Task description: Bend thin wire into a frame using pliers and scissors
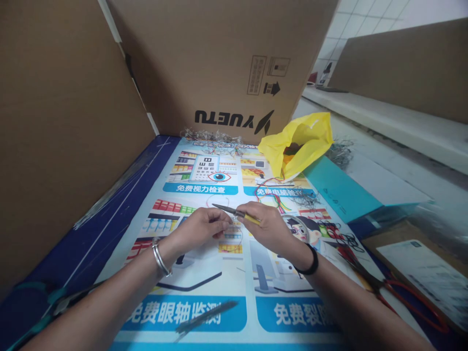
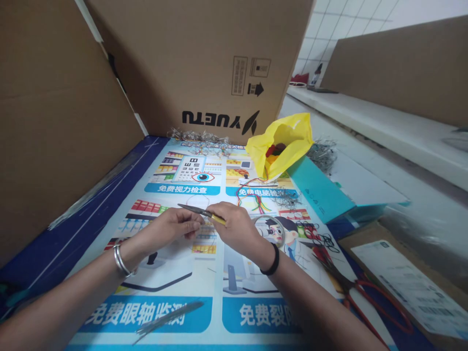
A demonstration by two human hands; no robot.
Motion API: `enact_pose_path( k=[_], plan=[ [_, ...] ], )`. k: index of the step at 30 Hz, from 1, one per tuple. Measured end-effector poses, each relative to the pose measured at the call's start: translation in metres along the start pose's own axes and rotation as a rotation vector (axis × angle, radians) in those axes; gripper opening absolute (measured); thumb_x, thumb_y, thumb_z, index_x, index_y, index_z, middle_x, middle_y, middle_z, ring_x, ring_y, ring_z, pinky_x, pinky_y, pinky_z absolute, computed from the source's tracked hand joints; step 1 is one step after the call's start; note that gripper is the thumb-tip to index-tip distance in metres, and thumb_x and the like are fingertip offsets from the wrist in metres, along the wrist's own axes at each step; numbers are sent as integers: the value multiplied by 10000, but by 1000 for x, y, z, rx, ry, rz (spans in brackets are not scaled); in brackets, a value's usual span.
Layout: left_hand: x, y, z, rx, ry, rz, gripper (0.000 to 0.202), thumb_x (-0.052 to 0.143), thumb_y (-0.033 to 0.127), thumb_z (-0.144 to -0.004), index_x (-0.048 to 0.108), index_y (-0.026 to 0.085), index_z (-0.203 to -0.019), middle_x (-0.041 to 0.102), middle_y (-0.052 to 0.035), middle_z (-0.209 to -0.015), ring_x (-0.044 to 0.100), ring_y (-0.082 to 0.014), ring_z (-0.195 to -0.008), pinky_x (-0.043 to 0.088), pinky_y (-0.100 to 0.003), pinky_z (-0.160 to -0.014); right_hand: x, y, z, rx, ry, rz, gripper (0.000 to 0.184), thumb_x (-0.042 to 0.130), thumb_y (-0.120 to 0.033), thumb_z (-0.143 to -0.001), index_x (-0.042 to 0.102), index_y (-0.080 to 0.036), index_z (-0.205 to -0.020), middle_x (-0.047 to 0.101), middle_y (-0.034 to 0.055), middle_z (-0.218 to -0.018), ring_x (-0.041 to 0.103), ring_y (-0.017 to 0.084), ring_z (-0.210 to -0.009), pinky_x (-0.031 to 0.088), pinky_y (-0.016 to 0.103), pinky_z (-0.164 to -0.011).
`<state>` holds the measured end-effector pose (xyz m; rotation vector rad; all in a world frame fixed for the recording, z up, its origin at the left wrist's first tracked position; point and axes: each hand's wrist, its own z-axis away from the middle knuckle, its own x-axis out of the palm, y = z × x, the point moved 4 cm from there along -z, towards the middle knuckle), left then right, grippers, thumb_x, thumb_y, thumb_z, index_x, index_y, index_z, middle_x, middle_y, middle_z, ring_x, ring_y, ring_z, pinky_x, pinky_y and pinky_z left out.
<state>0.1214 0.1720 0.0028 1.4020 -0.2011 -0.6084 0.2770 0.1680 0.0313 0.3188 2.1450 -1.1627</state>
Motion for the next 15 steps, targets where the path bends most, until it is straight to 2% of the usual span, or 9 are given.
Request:
enact_pose_path(
  k=[15],
  plan=[
    [0, 2, 2, -10, -5, -60, 153, 505, 286, -779, 597, 166, -756, 523, 34, -587, 462, -100, -559, 351, -222, -567, -3, -1, 0, 40, 33, -4, 112, 504, -207, -822, 605, -209, -870, 637, 1, -808, 580, 135, -753, 440, 251, -679]
  ],
)
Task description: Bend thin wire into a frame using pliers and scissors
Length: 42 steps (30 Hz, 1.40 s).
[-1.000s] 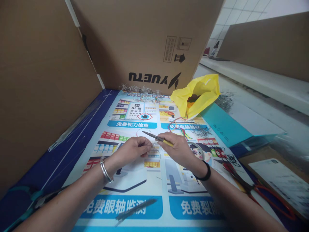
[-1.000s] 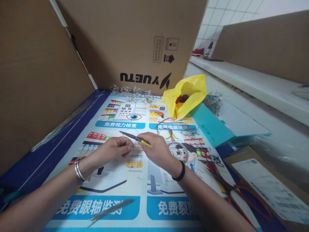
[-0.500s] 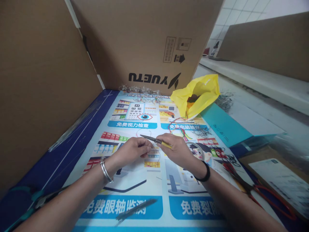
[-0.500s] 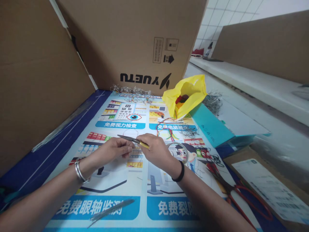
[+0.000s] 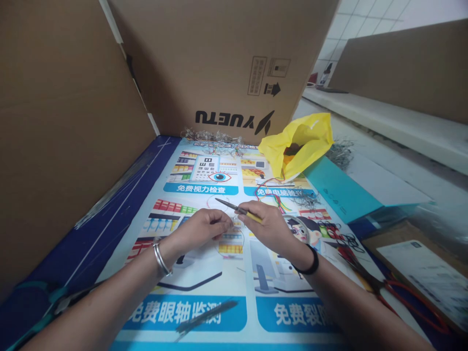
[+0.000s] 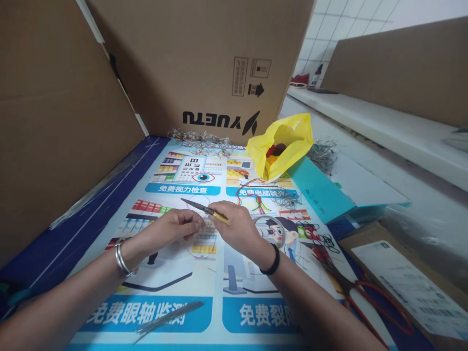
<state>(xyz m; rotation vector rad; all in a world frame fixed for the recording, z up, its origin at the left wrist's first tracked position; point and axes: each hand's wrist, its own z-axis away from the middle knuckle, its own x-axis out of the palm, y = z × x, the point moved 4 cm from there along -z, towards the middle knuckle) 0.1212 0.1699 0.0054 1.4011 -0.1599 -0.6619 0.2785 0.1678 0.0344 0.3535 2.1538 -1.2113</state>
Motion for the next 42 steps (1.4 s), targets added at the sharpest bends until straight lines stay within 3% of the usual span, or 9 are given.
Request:
enact_pose_path(
  k=[6, 11, 15, 18, 29, 42],
  plan=[
    [0, 1, -1, 9, 13, 10, 146, 506, 279, -780, 568, 160, -722, 489, 43, -575, 423, -85, -539, 325, -215, -548, 0, 0, 0, -5, 33, 59, 120, 518, -231, -819, 595, -192, -903, 629, 25, -851, 579, 152, -804, 441, 268, -706],
    [-7, 1, -2, 6, 99, 49, 157, 513, 307, -772, 549, 163, -725, 474, 49, -572, 422, -83, -522, 318, -213, -526, -16, -3, 1, -83, 154, 144, 202, 534, -324, -828, 574, -193, -975, 620, 57, -917, 562, 183, -878, 443, 309, -764],
    [-14, 8, -1, 25, 179, 44, 148, 510, 299, -769, 548, 162, -729, 452, 53, -556, 389, -79, -497, 302, -214, -503, -21, -3, 9, -178, 32, 188, 207, 489, -348, -861, 568, -189, -967, 620, 69, -909, 558, 187, -876, 445, 324, -775],
    [-17, 12, 0, 29, 206, 55, 125, 512, 279, -764, 559, 164, -766, 458, 52, -554, 385, -79, -500, 301, -217, -505, -21, 3, 17, -203, 20, 289, 199, 505, -350, -854, 559, -188, -957, 618, 70, -899, 554, 195, -872, 454, 333, -756],
    [-17, 17, 4, 124, 126, 6, 121, 481, 257, -785, 532, 170, -717, 445, 42, -585, 400, -92, -551, 313, -231, -558, -17, 1, 21, -239, -12, 522, 232, 491, -369, -855, 547, -167, -954, 597, 89, -904, 528, 227, -899, 434, 374, -761],
    [-10, 7, 2, 64, 37, 51, 145, 476, 279, -802, 505, 174, -707, 435, 41, -591, 403, -88, -540, 299, -223, -529, -18, -8, 23, -391, -26, 744, 218, 468, -349, -869, 569, -166, -931, 599, 112, -887, 531, 243, -882, 396, 388, -759]
  ],
)
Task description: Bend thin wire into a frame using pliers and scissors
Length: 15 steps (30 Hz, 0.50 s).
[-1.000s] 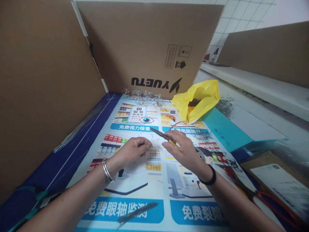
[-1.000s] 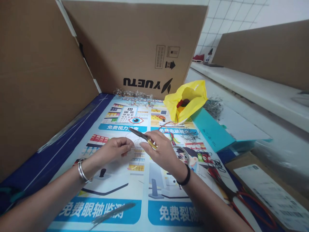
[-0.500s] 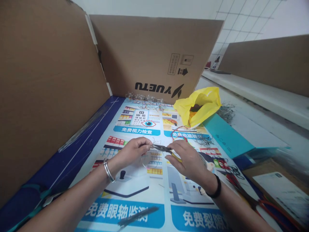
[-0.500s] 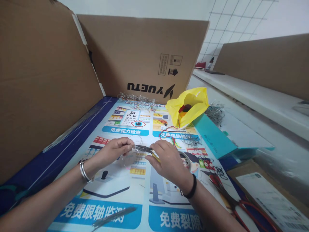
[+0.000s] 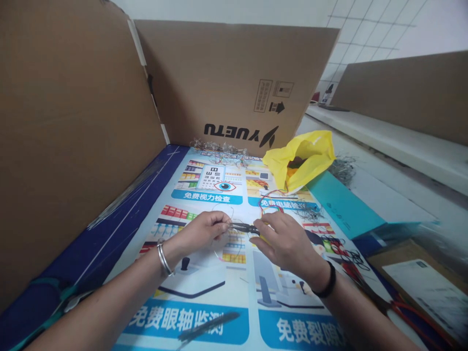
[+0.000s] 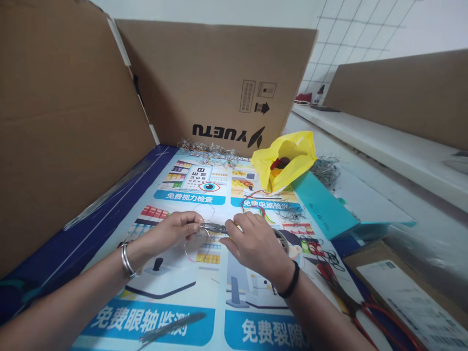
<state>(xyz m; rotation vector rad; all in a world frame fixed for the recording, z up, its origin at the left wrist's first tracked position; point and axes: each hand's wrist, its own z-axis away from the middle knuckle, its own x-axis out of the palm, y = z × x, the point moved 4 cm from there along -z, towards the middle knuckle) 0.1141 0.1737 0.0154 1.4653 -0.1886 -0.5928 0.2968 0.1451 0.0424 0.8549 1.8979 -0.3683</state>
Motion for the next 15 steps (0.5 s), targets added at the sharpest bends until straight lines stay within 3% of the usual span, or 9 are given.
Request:
enact_pose_path(
  k=[8, 15],
  plan=[
    [1, -4, -1, 0, 5, -11, 118, 475, 257, -790, 508, 173, -713, 419, 51, -599, 388, -82, -541, 296, -221, -542, 0, 4, -2, -23, -72, -39, 263, 449, -376, -873, 557, -153, -959, 585, 110, -912, 512, 232, -871, 389, 382, -752],
    [3, -6, -1, -23, -21, 15, 129, 478, 267, -791, 487, 167, -709, 416, 53, -590, 379, -82, -536, 284, -220, -538, 1, 1, -1, -53, -75, 60, 232, 446, -346, -881, 570, -155, -927, 582, 99, -865, 514, 224, -843, 386, 372, -747]
  ],
)
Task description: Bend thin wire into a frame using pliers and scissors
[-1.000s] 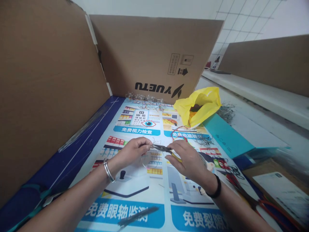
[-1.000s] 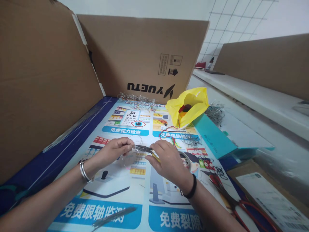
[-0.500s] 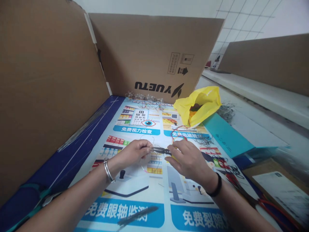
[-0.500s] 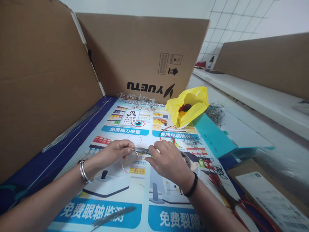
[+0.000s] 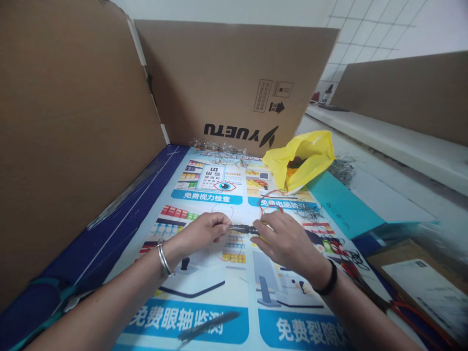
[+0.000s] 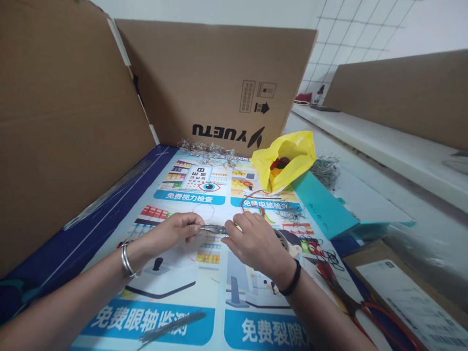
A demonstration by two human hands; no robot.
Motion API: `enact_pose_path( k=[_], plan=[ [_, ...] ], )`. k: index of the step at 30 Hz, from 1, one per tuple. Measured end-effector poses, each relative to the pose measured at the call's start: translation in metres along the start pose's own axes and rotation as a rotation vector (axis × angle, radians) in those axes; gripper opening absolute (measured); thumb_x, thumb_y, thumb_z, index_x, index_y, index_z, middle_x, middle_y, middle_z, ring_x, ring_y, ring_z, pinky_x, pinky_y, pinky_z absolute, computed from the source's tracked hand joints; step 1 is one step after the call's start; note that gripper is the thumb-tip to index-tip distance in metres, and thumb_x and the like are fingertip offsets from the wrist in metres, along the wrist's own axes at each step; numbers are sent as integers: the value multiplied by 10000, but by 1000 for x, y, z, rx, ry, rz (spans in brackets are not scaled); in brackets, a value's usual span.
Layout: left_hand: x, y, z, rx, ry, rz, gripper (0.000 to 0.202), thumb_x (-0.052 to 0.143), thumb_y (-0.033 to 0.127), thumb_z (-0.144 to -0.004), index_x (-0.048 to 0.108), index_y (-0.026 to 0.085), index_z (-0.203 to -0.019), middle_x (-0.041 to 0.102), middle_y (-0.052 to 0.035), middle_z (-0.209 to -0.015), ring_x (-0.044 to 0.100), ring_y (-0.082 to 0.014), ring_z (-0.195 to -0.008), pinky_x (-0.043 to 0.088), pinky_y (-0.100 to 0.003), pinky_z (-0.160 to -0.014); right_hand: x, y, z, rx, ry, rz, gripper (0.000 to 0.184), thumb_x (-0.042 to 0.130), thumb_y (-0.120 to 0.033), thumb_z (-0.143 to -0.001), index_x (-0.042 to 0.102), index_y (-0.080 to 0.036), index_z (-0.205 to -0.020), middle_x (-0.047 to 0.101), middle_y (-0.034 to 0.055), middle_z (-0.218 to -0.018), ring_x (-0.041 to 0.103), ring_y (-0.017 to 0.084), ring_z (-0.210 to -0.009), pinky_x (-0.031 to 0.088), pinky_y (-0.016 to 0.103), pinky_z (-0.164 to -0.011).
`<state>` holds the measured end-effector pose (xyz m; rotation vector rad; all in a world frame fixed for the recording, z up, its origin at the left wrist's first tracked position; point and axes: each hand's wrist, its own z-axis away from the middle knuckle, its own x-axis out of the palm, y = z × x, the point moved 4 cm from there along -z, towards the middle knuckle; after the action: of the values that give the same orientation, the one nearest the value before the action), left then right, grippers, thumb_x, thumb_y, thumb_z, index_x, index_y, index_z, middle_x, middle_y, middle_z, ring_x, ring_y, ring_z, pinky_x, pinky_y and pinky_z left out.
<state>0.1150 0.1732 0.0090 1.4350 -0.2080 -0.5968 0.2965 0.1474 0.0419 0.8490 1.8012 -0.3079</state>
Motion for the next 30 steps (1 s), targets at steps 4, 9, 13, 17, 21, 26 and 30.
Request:
enact_pose_path(
  k=[4, 9, 13, 17, 21, 26, 30],
  plan=[
    [0, -1, 0, -19, 1, 4, 126, 483, 273, -785, 496, 167, -718, 420, 54, -584, 377, -82, -527, 282, -220, -536, 2, -1, 1, -24, 20, 48, 219, 442, -324, -886, 574, -154, -927, 581, 90, -839, 513, 211, -817, 387, 358, -732],
    [1, -1, 0, -20, 1, 24, 129, 489, 266, -781, 495, 163, -704, 427, 52, -586, 382, -79, -524, 289, -220, -537, 2, 0, 3, -39, 64, 76, 191, 462, -299, -877, 579, -156, -926, 578, 73, -817, 501, 196, -775, 388, 335, -689],
    [0, 1, 1, -45, 20, 8, 142, 493, 280, -782, 507, 163, -702, 444, 51, -555, 377, -78, -505, 275, -215, -514, 4, -1, 4, -43, 69, 63, 184, 467, -283, -874, 581, -152, -936, 582, 68, -803, 502, 186, -758, 399, 323, -671],
    [-1, 6, 2, -57, 37, 35, 126, 494, 267, -767, 507, 163, -697, 444, 52, -549, 389, -78, -501, 292, -208, -505, 6, 0, 5, -3, 85, -28, 178, 461, -271, -878, 589, -149, -902, 597, 69, -797, 524, 181, -774, 427, 310, -679],
    [-2, 9, 2, -29, 64, 47, 147, 506, 282, -759, 503, 160, -678, 440, 49, -548, 410, -82, -507, 306, -210, -508, 10, 5, 4, 86, 106, -206, 174, 474, -290, -870, 581, -161, -921, 612, 76, -858, 546, 185, -840, 455, 310, -715],
    [-5, 4, -1, 2, 151, -4, 133, 505, 273, -765, 536, 161, -700, 471, 42, -559, 434, -83, -510, 323, -211, -510, 17, 18, 7, 233, 164, -309, 178, 496, -290, -859, 557, -168, -972, 612, 81, -910, 549, 201, -890, 463, 345, -762],
    [-8, 5, -1, 54, 241, -7, 93, 508, 239, -754, 560, 169, -722, 480, 47, -564, 441, -82, -511, 344, -207, -510, 13, 30, 13, 375, 348, -344, 169, 519, -268, -843, 546, -183, -987, 614, 71, -904, 557, 190, -856, 471, 335, -738]
  ],
)
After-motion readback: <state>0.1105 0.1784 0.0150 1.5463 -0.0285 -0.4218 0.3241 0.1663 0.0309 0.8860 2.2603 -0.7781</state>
